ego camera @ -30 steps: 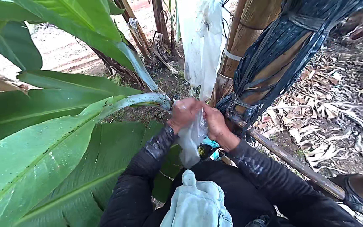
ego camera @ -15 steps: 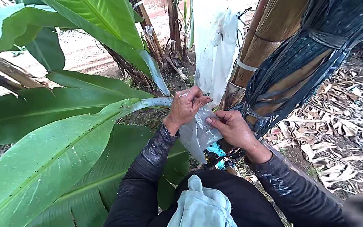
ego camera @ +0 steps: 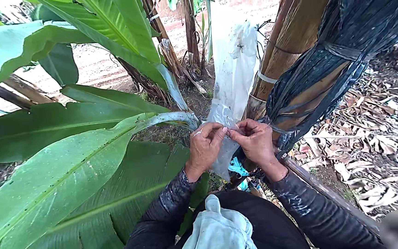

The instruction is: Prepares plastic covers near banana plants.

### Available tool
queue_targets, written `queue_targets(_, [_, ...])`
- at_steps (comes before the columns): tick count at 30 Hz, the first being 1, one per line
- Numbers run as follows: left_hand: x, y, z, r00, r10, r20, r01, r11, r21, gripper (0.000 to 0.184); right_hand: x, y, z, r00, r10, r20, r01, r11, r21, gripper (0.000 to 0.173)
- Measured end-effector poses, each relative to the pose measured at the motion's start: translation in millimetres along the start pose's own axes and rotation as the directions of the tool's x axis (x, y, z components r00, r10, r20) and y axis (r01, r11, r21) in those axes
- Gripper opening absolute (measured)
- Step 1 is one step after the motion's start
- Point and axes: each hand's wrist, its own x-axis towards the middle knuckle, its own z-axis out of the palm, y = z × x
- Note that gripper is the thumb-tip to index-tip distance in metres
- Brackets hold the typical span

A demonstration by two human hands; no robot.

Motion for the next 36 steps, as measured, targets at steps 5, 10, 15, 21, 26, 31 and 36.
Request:
queue_targets(5, [6, -3, 1, 0.980, -0.179, 0.092, 0.195, 0.957, -0.216, 0.016, -5, -1, 2, 0.992, 0.002, 0.124, -0.005, 1.000, 0.022, 0.029])
queue_targets(10, [6, -9, 4, 0.991, -0.095, 0.097, 0.101, 0.994, -0.052, 0.012, -14, 1, -6, 0.983, 0.091, 0.160, -0.117, 0.980, 0.159, 0.025])
queue_targets(15, [8, -9, 6, 0.986, 0.059, 0.155, -0.066, 0.997, 0.042, 0.015, -13, -4, -17, 0.921, 0.311, 0.236, -0.383, 0.839, 0.387, 0.022])
queue_targets(21, [8, -9, 9, 0.974, 0.123, 0.192, -0.128, 0.992, 0.017, 0.014, -8, -11, -25, 0.780, 0.506, 0.369, -0.624, 0.579, 0.525, 0.018])
queue_targets(26, [7, -11, 11, 0.969, 0.139, 0.206, -0.141, 0.990, -0.004, 0.012, -10, -5, -25, 0.797, 0.498, 0.342, -0.603, 0.624, 0.496, 0.014])
queue_targets(31, [6, -14, 14, 0.966, 0.135, 0.220, -0.131, 0.991, -0.031, 0.011, -10, 0, -25, 0.745, 0.537, 0.395, -0.658, 0.497, 0.566, 0.019])
queue_targets(36, [1, -22, 18, 0.986, 0.068, 0.154, -0.061, 0.997, -0.051, 0.014, -23, 13, -19, 0.845, 0.414, 0.339, -0.534, 0.698, 0.477, 0.022])
